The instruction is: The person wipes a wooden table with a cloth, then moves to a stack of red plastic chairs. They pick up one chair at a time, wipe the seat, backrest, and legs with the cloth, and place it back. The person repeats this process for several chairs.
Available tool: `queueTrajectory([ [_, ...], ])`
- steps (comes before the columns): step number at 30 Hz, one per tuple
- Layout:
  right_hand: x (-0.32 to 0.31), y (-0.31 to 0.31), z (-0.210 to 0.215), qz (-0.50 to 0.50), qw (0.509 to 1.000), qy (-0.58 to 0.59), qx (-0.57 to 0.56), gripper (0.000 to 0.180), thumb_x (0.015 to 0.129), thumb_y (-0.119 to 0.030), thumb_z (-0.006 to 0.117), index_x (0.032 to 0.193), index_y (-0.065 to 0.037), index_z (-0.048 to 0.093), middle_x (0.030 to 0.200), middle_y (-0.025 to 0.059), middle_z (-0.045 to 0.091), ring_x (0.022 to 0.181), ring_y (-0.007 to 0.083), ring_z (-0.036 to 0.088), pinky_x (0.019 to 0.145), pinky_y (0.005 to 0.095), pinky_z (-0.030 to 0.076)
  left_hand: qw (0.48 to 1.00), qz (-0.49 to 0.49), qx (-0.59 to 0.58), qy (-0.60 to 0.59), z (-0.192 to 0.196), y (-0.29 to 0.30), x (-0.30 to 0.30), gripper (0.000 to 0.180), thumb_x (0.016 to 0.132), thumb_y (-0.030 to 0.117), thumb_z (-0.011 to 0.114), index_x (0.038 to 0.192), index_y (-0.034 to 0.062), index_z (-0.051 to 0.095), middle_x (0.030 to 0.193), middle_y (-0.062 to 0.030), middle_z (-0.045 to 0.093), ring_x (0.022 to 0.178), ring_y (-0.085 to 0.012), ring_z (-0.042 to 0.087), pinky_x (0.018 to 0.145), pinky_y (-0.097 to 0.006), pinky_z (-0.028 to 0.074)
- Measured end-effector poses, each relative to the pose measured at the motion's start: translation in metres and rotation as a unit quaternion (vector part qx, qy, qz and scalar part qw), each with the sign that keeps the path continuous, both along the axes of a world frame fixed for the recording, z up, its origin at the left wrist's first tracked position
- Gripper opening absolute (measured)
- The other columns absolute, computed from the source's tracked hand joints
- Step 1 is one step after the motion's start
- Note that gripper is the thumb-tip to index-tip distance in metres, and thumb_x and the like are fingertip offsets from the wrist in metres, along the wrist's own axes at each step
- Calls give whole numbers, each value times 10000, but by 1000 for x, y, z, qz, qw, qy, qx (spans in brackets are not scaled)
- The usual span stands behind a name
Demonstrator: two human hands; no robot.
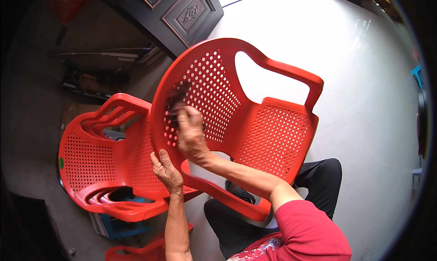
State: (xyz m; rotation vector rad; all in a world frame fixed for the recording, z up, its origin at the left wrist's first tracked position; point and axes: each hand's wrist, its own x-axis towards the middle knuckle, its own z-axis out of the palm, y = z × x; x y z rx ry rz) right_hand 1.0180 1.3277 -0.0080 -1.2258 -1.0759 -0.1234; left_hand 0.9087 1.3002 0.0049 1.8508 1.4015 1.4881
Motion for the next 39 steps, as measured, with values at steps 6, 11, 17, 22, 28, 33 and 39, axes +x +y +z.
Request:
queueTrajectory([
  [6,67,55,38,-108,968,-186,126,554,804,29,529,1346,51,415,1115,164,445,981,284,450,843,374,403,992,-76,-40,-89,5,-6,15,340,969,299,541,1064,-26,568,931,-28,592,810,-110,489,748,-252,423],
  [11,133,65,-6,-254,962,-100,-11,432,844,23,523,1273,-27,503,1108,141,454,982,296,445,828,398,412,995,-39,-65,-68,3,-6,1,384,953,326,565,1063,-41,552,929,-36,597,797,-105,500,742,-239,427],
  [17,159,43,-106,-318,942,-9,-108,378,793,-59,522,1161,28,515,1134,179,467,1013,342,458,899,448,397,994,-46,-40,-91,3,-7,17,275,971,289,536,953,15,544,793,-12,565,711,-105,489,658,-254,428],
  [22,170,-19,-201,-231,857,-94,-452,394,811,-107,452,1186,-22,535,1210,189,469,1012,354,465,804,479,413,996,-42,-51,-64,-2,-5,1,378,958,330,554,1039,-40,545,859,-19,565,770,-101,482,709,-240,421],
  [28,144,-6,-215,-177,907,153,-349,177,820,-35,467,985,24,486,1069,265,388,958,441,485,877,517,403,997,-46,-51,-29,1,-5,12,363,1020,291,403,813,-4,442,717,8,363,693,-101,373,642,-250,370],
  [33,44,-16,-172,-53,889,258,-375,423,817,-29,451,1238,-37,416,1137,260,359,970,438,496,850,480,448,997,-54,-10,-48,0,0,8,357,1017,280,373,761,32,382,648,5,273,609,-111,312,545,-306,264],
  [39,2,-46,-88,61,982,31,-174,428,803,8,465,1230,1,439,1130,285,378,969,431,478,877,471,430,996,-44,8,-77,0,1,7,351,1012,280,371,789,14,420,670,-15,330,633,-136,353,576,-312,311],
])
